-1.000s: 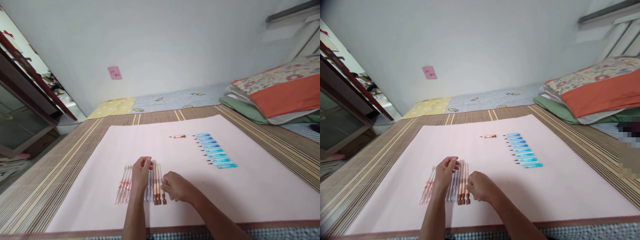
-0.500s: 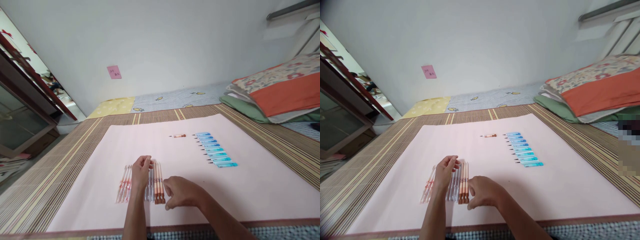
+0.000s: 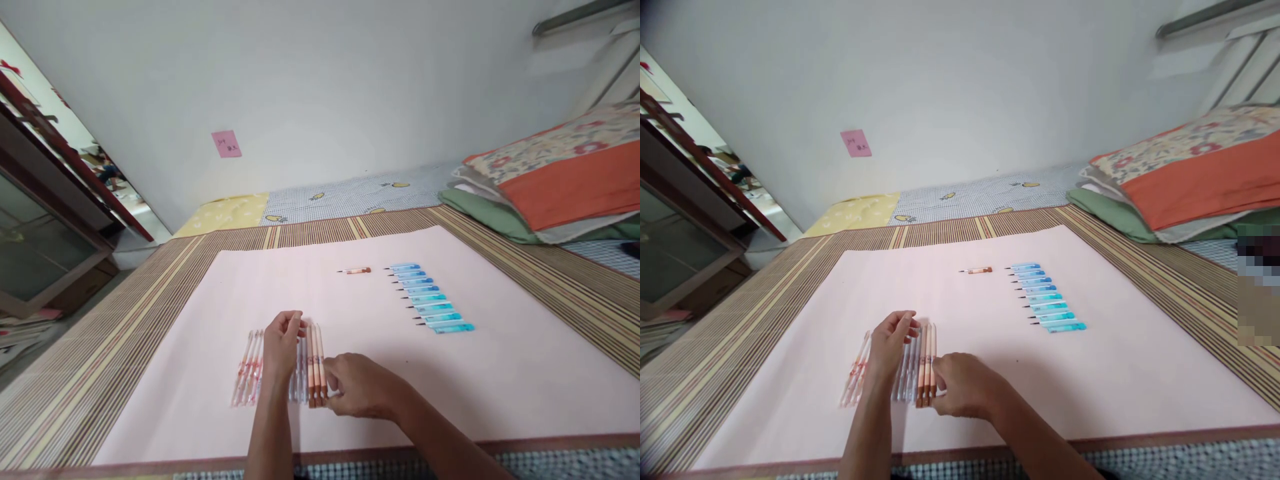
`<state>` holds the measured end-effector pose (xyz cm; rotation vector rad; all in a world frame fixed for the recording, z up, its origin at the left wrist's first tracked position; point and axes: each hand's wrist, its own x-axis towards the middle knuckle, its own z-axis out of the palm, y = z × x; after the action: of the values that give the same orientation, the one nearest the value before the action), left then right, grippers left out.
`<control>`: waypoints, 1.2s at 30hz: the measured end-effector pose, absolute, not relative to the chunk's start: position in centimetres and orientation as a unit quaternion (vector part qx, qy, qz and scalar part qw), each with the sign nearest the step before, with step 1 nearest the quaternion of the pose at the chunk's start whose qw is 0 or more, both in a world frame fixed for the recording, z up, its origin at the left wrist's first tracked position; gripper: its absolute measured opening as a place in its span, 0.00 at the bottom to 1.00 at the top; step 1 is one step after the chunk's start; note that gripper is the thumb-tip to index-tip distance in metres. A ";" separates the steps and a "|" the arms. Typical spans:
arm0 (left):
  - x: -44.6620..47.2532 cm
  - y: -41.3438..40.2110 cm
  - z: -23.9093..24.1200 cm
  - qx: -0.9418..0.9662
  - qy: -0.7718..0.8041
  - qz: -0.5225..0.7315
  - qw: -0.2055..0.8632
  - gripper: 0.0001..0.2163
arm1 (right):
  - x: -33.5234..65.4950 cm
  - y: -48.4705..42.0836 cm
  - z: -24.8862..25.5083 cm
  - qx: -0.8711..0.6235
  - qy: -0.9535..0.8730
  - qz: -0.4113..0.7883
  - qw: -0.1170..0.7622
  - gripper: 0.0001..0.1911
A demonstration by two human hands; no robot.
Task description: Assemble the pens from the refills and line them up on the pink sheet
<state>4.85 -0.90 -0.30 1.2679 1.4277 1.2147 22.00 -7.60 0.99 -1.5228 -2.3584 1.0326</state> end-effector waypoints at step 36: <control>4.6 -0.7 -0.8 0.493 0.543 0.527 0.428 0.20 | 29.5 3.5 1.9 -0.690 -0.703 0.089 0.146 0.17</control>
<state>4.61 -0.66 -0.77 1.2320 1.3560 1.3168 29.50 3.52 1.94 -1.9876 -2.0234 0.2556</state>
